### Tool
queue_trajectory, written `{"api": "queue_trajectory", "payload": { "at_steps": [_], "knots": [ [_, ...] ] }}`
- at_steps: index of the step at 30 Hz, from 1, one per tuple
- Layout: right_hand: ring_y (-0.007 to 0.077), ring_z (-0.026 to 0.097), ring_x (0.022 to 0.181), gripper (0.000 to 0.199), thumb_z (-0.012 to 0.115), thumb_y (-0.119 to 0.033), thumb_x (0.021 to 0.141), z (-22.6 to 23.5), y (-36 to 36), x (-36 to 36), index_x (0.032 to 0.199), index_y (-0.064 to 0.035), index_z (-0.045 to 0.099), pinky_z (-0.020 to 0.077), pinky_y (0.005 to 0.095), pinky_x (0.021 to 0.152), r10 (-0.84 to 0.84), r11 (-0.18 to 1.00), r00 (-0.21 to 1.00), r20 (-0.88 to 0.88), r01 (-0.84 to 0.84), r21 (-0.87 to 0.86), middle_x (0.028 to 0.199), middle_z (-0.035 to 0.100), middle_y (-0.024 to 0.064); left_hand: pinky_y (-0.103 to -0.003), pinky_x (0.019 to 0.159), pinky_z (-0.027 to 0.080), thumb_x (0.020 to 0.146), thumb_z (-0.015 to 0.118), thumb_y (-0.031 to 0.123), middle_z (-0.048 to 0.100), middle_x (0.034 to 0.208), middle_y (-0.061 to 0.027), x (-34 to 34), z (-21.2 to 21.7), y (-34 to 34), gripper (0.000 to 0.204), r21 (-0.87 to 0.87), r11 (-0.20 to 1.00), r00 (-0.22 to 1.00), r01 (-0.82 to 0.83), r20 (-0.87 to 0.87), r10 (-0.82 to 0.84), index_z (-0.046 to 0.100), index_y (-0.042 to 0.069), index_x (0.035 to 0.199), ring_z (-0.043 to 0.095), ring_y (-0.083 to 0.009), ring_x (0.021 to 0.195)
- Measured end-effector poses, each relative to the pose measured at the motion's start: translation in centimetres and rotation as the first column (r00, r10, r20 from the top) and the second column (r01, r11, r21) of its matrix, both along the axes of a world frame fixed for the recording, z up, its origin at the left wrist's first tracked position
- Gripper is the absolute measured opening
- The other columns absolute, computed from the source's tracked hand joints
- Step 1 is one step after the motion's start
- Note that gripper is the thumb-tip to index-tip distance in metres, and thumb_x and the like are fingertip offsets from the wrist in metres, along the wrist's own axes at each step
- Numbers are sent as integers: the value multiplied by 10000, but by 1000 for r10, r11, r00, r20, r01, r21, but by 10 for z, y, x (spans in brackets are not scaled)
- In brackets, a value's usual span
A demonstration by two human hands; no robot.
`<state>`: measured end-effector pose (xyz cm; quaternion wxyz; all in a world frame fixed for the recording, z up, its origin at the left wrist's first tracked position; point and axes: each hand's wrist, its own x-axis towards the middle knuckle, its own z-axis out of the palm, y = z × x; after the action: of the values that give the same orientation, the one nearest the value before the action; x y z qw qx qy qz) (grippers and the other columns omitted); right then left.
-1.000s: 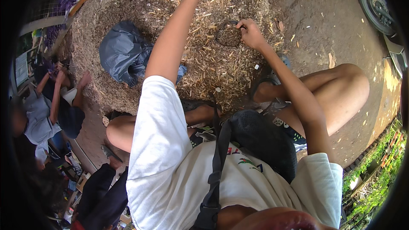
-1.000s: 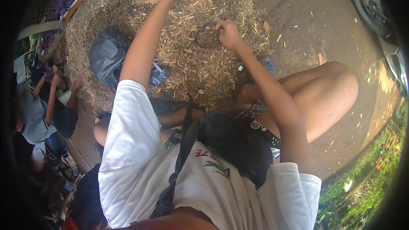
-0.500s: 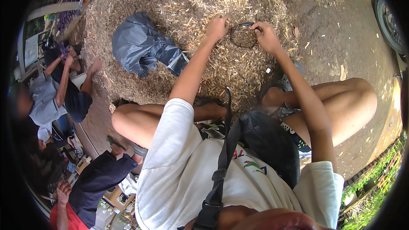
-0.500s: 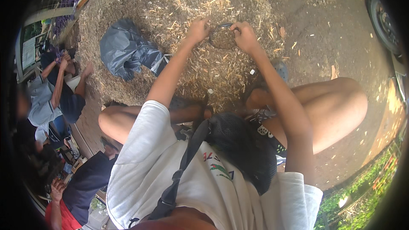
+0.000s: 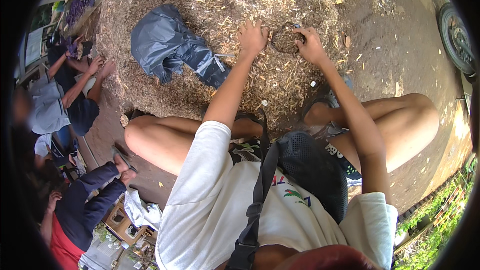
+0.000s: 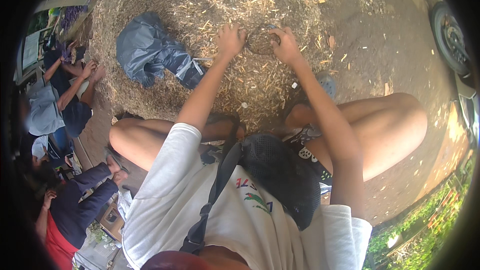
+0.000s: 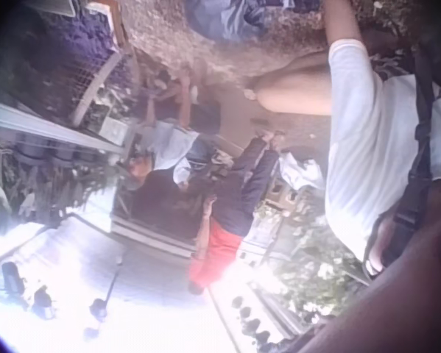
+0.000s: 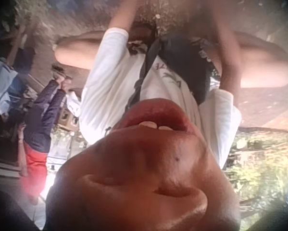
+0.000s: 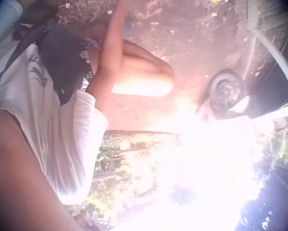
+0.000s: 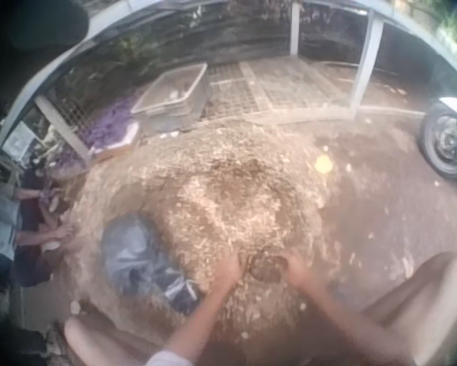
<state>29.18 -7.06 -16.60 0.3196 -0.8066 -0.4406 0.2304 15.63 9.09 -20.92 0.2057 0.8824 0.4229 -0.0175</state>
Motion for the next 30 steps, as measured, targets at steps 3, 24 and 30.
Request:
{"api": "queue_trajectory", "payload": {
  "at_steps": [3, 24, 30],
  "knots": [
    [319, 538, 936, 330, 635, -60, 824, 1, 4, -2, 1149, -87, 584, 449, 402, 853, -73, 997, 990, -125, 72, -7, 1064, 517, 182, -500, 917, 428, 869, 567, 355, 544, 1204, -226, -3, 4, 25, 400, -184, 981, 992, -54, 105, 74, 606, 86, 1162, 516, -396, 1127],
    [193, 676, 678, 493, 626, 23, 810, 28, 17, -2, 1284, 30, 492, 548, 329, 670, -189, 981, 879, -437, 186, -50, 1252, 498, 225, -349, 744, 511, 890, 551, 199, 602, 940, -121, 18, 90, -5, 274, -909, 282, 695, 308, 417, 586, 545, 4, 1082, 581, -213, 864],
    [193, 677, 693, 514, 596, 78, 779, 39, 15, -3, 1281, 31, 499, 559, 310, 647, -167, 985, 891, -423, 173, -25, 1242, 507, 200, -457, 1028, 378, 926, 508, 249, 557, 1282, -119, 14, 89, -23, 387, -401, 831, 838, 385, 529, -133, 535, 124, 1292, 502, -300, 1205]
  ]
}}
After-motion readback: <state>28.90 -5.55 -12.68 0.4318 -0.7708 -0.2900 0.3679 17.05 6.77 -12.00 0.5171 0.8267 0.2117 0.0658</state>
